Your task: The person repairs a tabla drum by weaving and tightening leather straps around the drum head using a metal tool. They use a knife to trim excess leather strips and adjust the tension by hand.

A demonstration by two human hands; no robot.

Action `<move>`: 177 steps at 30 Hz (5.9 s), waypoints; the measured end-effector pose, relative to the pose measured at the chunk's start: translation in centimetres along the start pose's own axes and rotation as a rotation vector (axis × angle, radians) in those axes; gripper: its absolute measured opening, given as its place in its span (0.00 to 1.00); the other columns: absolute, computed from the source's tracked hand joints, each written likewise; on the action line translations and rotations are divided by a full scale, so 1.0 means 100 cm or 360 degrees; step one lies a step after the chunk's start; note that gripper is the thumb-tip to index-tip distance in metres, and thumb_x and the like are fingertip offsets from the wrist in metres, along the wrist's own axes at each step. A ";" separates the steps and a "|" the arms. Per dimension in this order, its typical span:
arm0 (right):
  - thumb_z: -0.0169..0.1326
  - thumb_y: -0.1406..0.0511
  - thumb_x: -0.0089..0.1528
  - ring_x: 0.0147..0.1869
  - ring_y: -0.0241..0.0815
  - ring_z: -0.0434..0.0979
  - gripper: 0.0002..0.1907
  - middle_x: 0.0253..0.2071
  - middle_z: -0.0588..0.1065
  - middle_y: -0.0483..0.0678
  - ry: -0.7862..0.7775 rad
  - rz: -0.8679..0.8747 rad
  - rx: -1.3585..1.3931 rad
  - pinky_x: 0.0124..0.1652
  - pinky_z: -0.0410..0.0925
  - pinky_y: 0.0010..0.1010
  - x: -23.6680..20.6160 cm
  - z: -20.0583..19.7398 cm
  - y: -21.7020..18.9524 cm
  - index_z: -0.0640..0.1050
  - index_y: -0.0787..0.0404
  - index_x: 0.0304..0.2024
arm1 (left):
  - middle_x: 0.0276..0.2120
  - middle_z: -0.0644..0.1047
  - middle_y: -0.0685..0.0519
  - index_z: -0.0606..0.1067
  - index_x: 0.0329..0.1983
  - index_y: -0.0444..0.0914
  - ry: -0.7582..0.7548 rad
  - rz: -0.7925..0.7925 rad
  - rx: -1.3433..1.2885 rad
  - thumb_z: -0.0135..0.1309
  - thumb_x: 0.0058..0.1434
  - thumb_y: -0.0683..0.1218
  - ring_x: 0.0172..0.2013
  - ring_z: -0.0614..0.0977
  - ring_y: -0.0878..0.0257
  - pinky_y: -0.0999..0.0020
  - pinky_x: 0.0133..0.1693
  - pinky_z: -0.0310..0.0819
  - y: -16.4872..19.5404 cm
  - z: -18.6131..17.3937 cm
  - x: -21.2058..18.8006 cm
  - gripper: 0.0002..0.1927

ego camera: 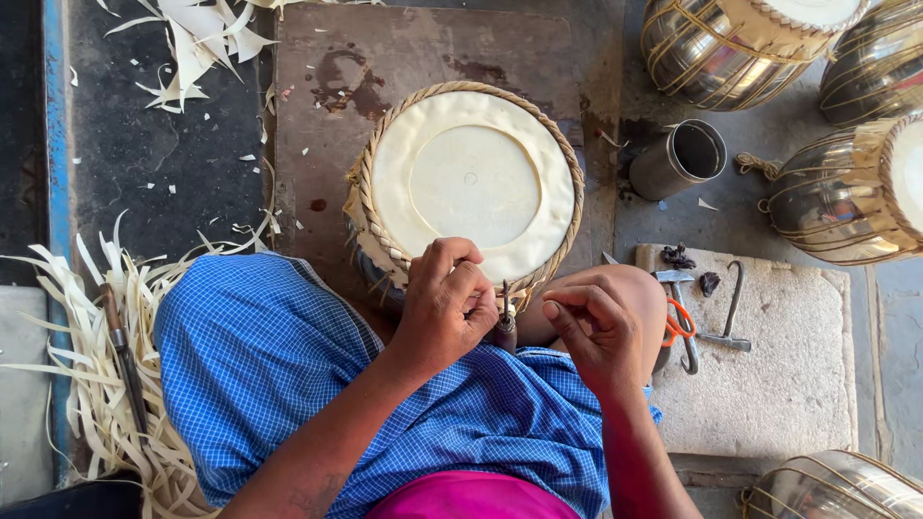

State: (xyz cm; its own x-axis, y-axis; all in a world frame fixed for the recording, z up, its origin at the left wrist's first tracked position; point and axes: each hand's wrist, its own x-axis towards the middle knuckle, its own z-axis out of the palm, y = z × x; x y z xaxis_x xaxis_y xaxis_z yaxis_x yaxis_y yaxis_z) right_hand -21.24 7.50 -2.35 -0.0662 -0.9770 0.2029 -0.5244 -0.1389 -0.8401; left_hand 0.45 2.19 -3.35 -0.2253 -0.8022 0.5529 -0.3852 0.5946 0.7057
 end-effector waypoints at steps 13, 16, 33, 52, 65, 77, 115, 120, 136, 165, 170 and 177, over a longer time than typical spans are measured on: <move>0.62 0.69 0.63 0.38 0.33 0.74 0.05 0.40 0.77 0.44 -0.0067 -0.0015 0.0034 0.37 0.67 0.23 0.010 0.009 -0.021 0.82 0.63 0.42 | 0.48 0.73 0.51 0.74 0.32 0.41 0.0017 0.0039 0.0124 0.63 0.55 0.41 0.47 0.76 0.55 0.54 0.51 0.64 0.008 0.002 -0.001 0.08; 0.62 0.70 0.61 0.35 0.35 0.75 0.10 0.38 0.75 0.46 -0.0052 -0.0134 -0.0166 0.35 0.68 0.25 0.017 0.015 -0.027 0.82 0.62 0.46 | 0.49 0.73 0.51 0.75 0.34 0.41 0.0025 0.0056 0.0153 0.63 0.57 0.42 0.48 0.75 0.55 0.54 0.51 0.63 0.005 0.003 -0.001 0.07; 0.66 0.65 0.57 0.35 0.37 0.81 0.18 0.36 0.77 0.48 -0.0064 0.0105 0.0015 0.34 0.75 0.29 -0.004 0.043 0.018 0.73 0.63 0.44 | 0.44 0.73 0.52 0.76 0.38 0.40 -0.0128 0.0009 0.0241 0.66 0.54 0.46 0.48 0.75 0.51 0.51 0.50 0.61 -0.008 0.002 0.029 0.12; 0.52 0.68 0.64 0.43 0.54 0.76 0.14 0.45 0.73 0.51 -0.0038 -0.0214 -0.0924 0.38 0.68 0.42 0.045 0.055 0.047 0.70 0.56 0.53 | 0.43 0.73 0.54 0.75 0.37 0.43 -0.0239 -0.0023 0.0316 0.71 0.46 0.50 0.49 0.75 0.55 0.54 0.50 0.61 -0.076 -0.007 0.158 0.19; 0.61 0.68 0.60 0.29 0.39 0.76 0.03 0.28 0.75 0.45 -0.0047 0.0050 -0.0345 0.31 0.69 0.28 0.002 0.015 0.054 0.80 0.60 0.36 | 0.40 0.76 0.54 0.77 0.40 0.44 -0.0133 0.0124 0.0469 0.63 0.50 0.47 0.42 0.75 0.52 0.52 0.44 0.65 -0.029 0.024 0.057 0.14; 0.63 0.67 0.57 0.26 0.35 0.77 0.07 0.25 0.79 0.46 0.0000 0.0653 0.0132 0.28 0.70 0.28 0.009 0.032 0.020 0.80 0.62 0.36 | 0.45 0.75 0.57 0.77 0.48 0.44 -0.0130 0.0236 0.0367 0.58 0.60 0.44 0.46 0.74 0.57 0.57 0.51 0.61 0.000 0.023 0.002 0.13; 0.62 0.65 0.58 0.39 0.55 0.77 0.09 0.35 0.74 0.52 -0.0365 0.0180 -0.0358 0.36 0.70 0.44 -0.044 -0.010 0.019 0.77 0.59 0.40 | 0.39 0.74 0.57 0.78 0.47 0.44 -0.0132 0.0208 0.0464 0.67 0.58 0.50 0.44 0.73 0.58 0.56 0.51 0.61 -0.010 0.008 0.017 0.16; 0.59 0.65 0.59 0.37 0.59 0.76 0.07 0.32 0.72 0.54 -0.0212 -0.0018 -0.0589 0.35 0.69 0.47 0.007 0.029 0.020 0.77 0.61 0.35 | 0.41 0.75 0.58 0.77 0.47 0.44 -0.0144 0.0230 0.0425 0.66 0.58 0.49 0.45 0.75 0.58 0.58 0.51 0.62 -0.011 0.007 0.017 0.16; 0.60 0.61 0.58 0.40 0.47 0.79 0.07 0.36 0.75 0.48 -0.1484 -0.0037 -0.0501 0.37 0.73 0.39 -0.095 -0.015 0.080 0.79 0.56 0.37 | 0.35 0.73 0.54 0.77 0.37 0.45 0.0179 0.0012 0.0532 0.64 0.55 0.52 0.40 0.72 0.51 0.54 0.46 0.59 -0.026 0.004 0.003 0.11; 0.59 0.72 0.68 0.62 0.40 0.76 0.15 0.57 0.74 0.49 0.0655 -0.0339 0.0749 0.70 0.70 0.37 0.042 -0.154 0.035 0.72 0.63 0.57 | 0.31 0.73 0.56 0.78 0.30 0.45 -0.0139 0.0295 0.0290 0.66 0.49 0.47 0.39 0.74 0.55 0.55 0.49 0.62 -0.056 -0.023 0.029 0.08; 0.63 0.77 0.65 0.61 0.38 0.78 0.21 0.56 0.78 0.49 0.0928 -0.0280 -0.0218 0.61 0.71 0.30 0.138 -0.169 0.088 0.73 0.61 0.58 | 0.31 0.74 0.60 0.79 0.32 0.46 -0.0177 0.0208 0.0232 0.66 0.50 0.47 0.39 0.75 0.58 0.58 0.49 0.62 -0.065 -0.020 0.020 0.08; 0.64 0.77 0.60 0.46 0.47 0.82 0.20 0.43 0.79 0.52 0.0946 -0.0057 -0.0690 0.48 0.73 0.32 0.213 -0.141 0.175 0.77 0.59 0.53 | 0.30 0.74 0.61 0.80 0.32 0.46 -0.0148 0.0257 0.0253 0.65 0.48 0.49 0.37 0.75 0.61 0.57 0.51 0.62 -0.071 -0.017 0.016 0.09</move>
State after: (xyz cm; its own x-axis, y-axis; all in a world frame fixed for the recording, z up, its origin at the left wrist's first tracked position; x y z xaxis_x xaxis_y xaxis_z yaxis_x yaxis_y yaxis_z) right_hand -43.80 -13.41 -5.67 -0.4274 -0.7031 0.5683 -0.8152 0.0279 -0.5785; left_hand 4.42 -3.21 -6.77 -0.3743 -0.7033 0.6044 -0.4716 0.7056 0.5289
